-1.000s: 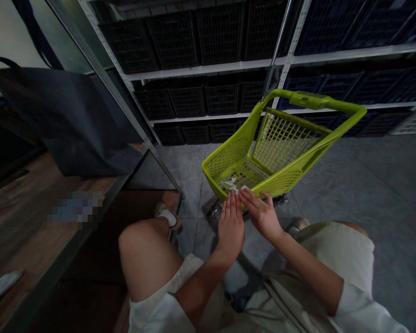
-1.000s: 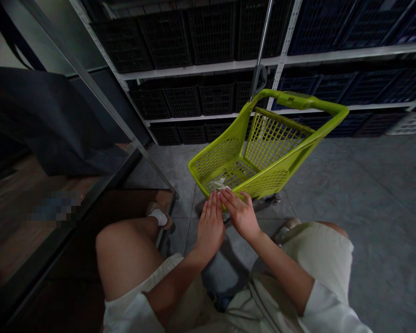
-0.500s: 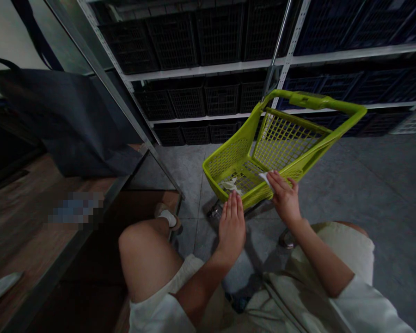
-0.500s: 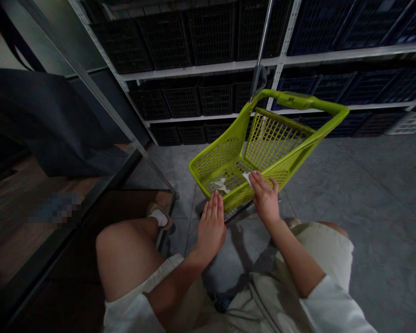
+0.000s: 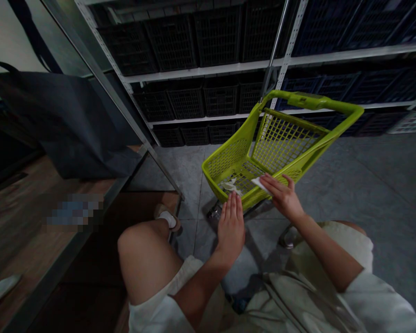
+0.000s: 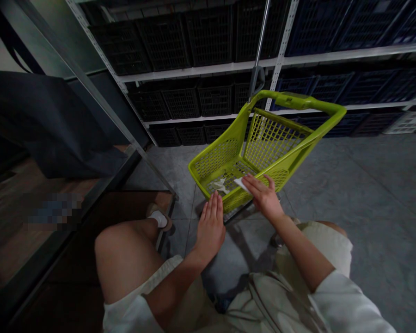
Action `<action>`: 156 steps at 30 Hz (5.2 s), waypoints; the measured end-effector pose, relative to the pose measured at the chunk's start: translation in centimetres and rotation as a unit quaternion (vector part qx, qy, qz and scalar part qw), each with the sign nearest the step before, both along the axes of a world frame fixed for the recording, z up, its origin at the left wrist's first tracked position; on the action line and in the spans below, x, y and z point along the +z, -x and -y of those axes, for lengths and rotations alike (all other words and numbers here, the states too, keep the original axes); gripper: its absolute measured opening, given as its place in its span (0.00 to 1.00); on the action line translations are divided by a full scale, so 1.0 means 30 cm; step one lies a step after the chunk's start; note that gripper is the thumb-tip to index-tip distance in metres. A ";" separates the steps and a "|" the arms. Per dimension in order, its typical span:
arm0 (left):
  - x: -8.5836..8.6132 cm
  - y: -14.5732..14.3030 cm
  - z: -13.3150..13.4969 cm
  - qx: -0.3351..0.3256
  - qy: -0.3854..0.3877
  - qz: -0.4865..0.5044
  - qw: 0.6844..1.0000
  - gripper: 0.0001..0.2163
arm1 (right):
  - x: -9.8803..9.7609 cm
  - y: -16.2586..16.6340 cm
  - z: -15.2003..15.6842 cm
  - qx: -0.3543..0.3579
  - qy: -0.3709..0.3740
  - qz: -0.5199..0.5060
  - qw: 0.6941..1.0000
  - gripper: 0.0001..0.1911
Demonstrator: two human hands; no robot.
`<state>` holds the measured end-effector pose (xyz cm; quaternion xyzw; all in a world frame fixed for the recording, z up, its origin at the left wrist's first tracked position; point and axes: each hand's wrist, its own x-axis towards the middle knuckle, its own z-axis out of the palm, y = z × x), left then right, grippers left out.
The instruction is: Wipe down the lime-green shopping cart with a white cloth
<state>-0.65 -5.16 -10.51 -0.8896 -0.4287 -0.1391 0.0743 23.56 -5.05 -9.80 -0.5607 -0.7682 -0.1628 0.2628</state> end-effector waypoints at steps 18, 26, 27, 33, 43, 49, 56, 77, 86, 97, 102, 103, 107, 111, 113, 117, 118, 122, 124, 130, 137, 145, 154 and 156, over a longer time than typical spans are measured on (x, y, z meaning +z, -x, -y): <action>-0.013 -0.005 0.005 0.003 -0.003 0.005 1.000 0.32 | -0.016 0.139 0.036 0.074 0.016 0.036 0.997 0.36; -0.019 -0.008 -0.001 -0.002 0.005 0.010 1.000 0.33 | -0.021 0.020 -0.008 -0.120 -0.037 -0.053 0.991 0.38; -0.020 -0.009 -0.001 -0.002 0.003 0.006 1.000 0.33 | -0.023 0.068 0.002 -0.118 -0.029 -0.059 0.991 0.38; -0.022 -0.011 0.007 0.011 -0.003 -0.015 1.000 0.31 | -0.026 0.297 0.059 0.005 -0.002 -0.024 1.000 0.37; -0.019 -0.006 0.001 -0.003 0.010 0.000 1.000 0.33 | -0.011 -0.022 -0.005 -0.073 -0.040 -0.025 0.996 0.38; -0.021 -0.007 -0.001 -0.005 -0.004 -0.001 1.000 0.31 | -0.037 0.213 0.039 -0.079 -0.016 -0.060 0.995 0.38; -0.003 -0.002 0.008 -0.005 0.003 -0.010 1.000 0.32 | -0.015 0.240 0.060 0.057 0.022 -0.007 0.998 0.38; -0.011 -0.008 0.002 -0.011 -0.003 0.019 1.000 0.33 | -0.013 0.224 0.076 0.039 0.024 -0.001 0.999 0.39; -0.022 -0.012 -0.002 -0.014 0.012 0.019 1.000 0.34 | -0.006 -0.007 0.019 -0.149 -0.041 -0.069 0.986 0.34; -0.012 -0.011 0.002 -0.003 -0.004 0.003 1.000 0.32 | -0.004 0.126 0.053 0.020 0.027 -0.012 0.999 0.38; -0.013 -0.011 0.001 -0.008 0.012 -0.008 1.000 0.33 | 0.008 -0.058 0.002 -0.121 -0.028 -0.036 0.992 0.37; -0.014 -0.013 0.001 -0.008 0.010 -0.010 1.000 0.33 | 0.008 -0.048 0.003 -0.142 -0.028 -0.042 0.989 0.37; -0.016 -0.018 0.002 -0.005 -0.008 -0.014 1.000 0.31 | -0.001 0.135 0.048 -0.110 0.004 -0.036 0.993 0.36; -0.015 -0.018 0.003 0.003 -0.014 -0.004 1.000 0.30 | -0.009 0.278 0.091 0.001 0.027 -0.008 1.000 0.35; -0.011 -0.014 0.004 0.000 -0.010 -0.003 1.000 0.30 | -0.002 0.246 0.088 0.023 0.033 0.002 0.999 0.34; -0.003 -0.008 0.004 -0.012 0.003 -0.005 1.000 0.32 | 0.027 0.047 0.046 -0.034 0.031 0.003 0.999 0.35; -0.003 -0.008 0.004 -0.012 0.005 -0.005 1.000 0.32 | 0.033 0.003 0.034 -0.064 0.024 -0.002 0.998 0.35; -0.009 -0.014 0.003 -0.007 0.007 0.000 1.000 0.32 | 0.040 -0.011 0.020 -0.144 0.011 -0.024 0.989 0.34; -0.013 -0.017 0.003 -0.003 0.005 0.001 1.000 0.32 | 0.032 0.082 0.036 -0.128 0.021 -0.023 0.991 0.35; -0.013 -0.019 0.007 0.005 -0.010 -0.009 1.000 0.30 | 0.017 0.283 0.080 0.013 0.043 0.003 0.999 0.34; -0.007 -0.011 0.007 -0.006 0.004 0.007 1.000 0.33 | 0.045 -0.026 0.017 -0.096 0.022 -0.006 0.995 0.34; -0.007 -0.018 0.009 0.005 -0.002 -0.007 1.000 0.31 | 0.031 0.225 0.075 -0.003 0.035 0.012 0.999 0.35; -0.009 -0.011 0.006 -0.002 0.010 -0.004 1.000 0.33 | 0.029 -0.058 0.013 -0.054 0.007 -0.007 0.998 0.37; -0.018 -0.013 0.004 -0.005 0.009 0.004 1.000 0.33 | 0.023 -0.069 0.007 -0.114 -0.009 -0.034 0.993 0.37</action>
